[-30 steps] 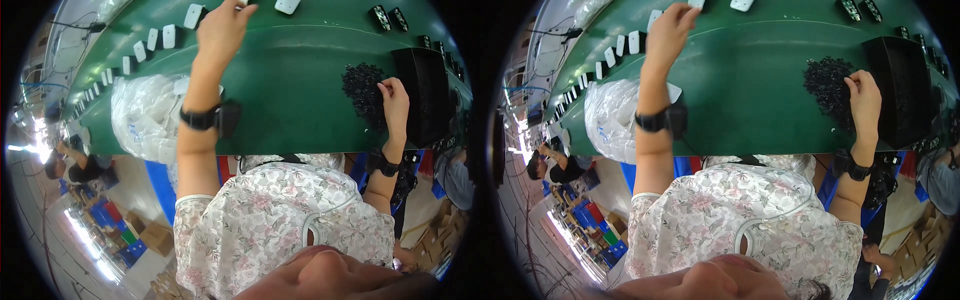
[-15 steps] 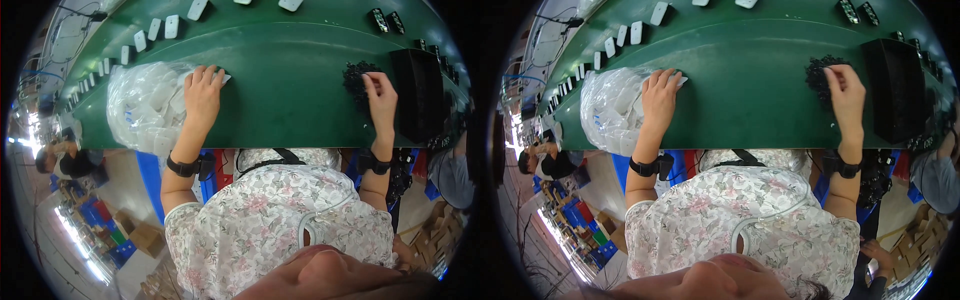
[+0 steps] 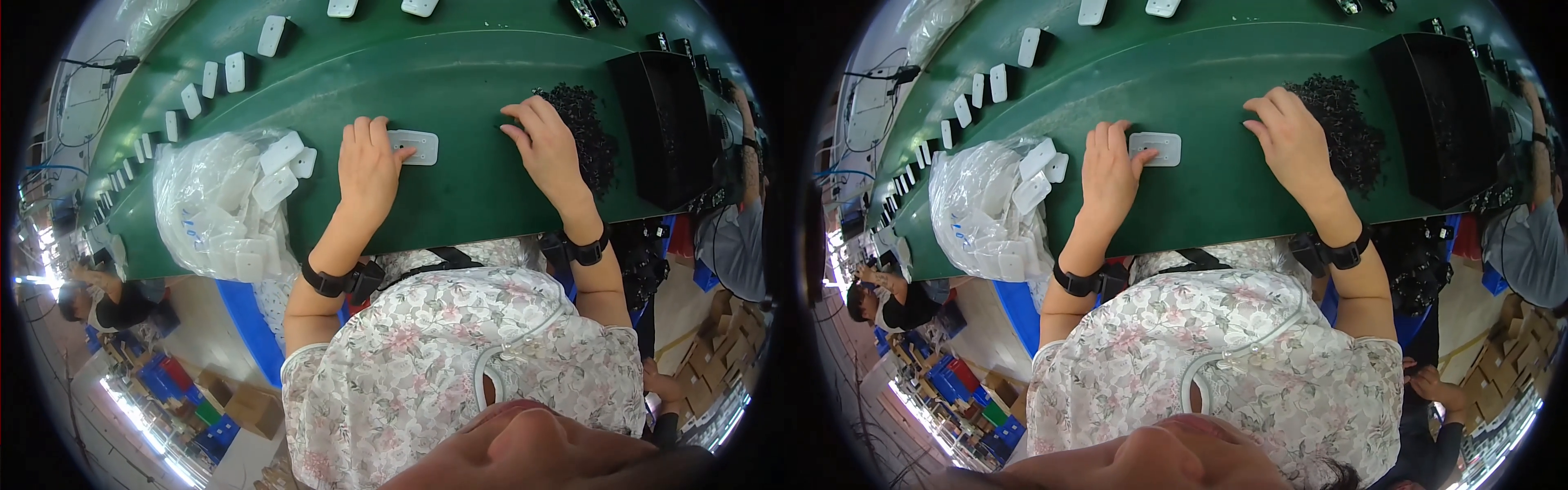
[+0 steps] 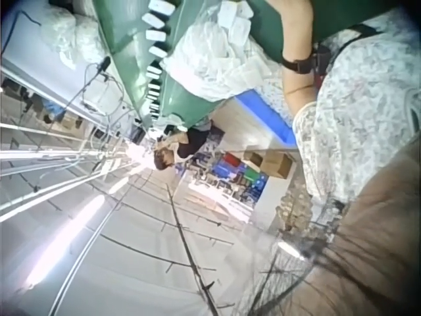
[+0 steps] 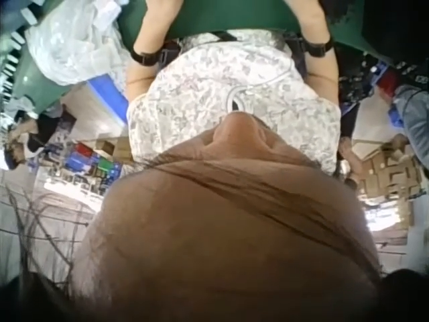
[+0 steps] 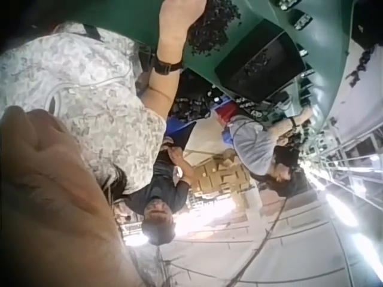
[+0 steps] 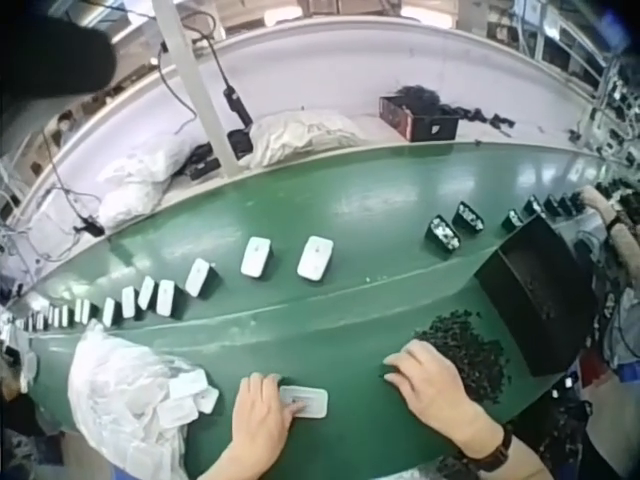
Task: The person picks up a white plastic base and a small black component, inserts the component into the base, and then presses a black cover onto the assembly. This process is repeated for several units, which are then placed onto the green workbench.
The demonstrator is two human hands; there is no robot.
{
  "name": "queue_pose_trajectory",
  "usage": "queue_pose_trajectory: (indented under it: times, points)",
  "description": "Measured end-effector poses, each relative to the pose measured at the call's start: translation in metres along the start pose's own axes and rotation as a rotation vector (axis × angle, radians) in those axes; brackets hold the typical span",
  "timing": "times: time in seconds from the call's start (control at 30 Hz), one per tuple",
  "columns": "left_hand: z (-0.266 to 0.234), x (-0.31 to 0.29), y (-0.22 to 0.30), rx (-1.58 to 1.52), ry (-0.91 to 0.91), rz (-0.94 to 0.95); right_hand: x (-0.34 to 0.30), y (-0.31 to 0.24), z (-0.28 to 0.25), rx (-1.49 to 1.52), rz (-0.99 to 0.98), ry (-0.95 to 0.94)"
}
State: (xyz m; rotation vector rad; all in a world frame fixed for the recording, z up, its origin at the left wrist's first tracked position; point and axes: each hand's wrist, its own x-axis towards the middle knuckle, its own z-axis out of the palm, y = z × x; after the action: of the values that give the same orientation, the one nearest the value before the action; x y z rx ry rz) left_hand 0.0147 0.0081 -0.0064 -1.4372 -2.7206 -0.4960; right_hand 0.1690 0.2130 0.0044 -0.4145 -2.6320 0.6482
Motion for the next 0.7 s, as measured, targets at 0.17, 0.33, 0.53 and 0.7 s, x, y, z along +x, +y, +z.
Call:
queue_pose_trajectory:
  times: [0.17,0.33,0.53,0.7]
  points:
    - [0.002,-0.001,0.002,-0.250,-0.094,-0.089,-0.001,-0.003,0.011,-0.028,-0.016,-0.113]
    - [0.004,-0.002,0.002,-0.069,0.039,0.029,0.002,-0.005,0.012,-0.171,-0.036,-0.197]
    - [0.008,-0.006,-0.001,-0.306,0.011,-0.040,0.005,-0.005,0.003,0.285,0.137,-0.116]
    - [-0.007,0.003,0.020,-0.547,-0.076,-0.155,0.010,-0.017,-0.001,1.191,0.506,-0.117]
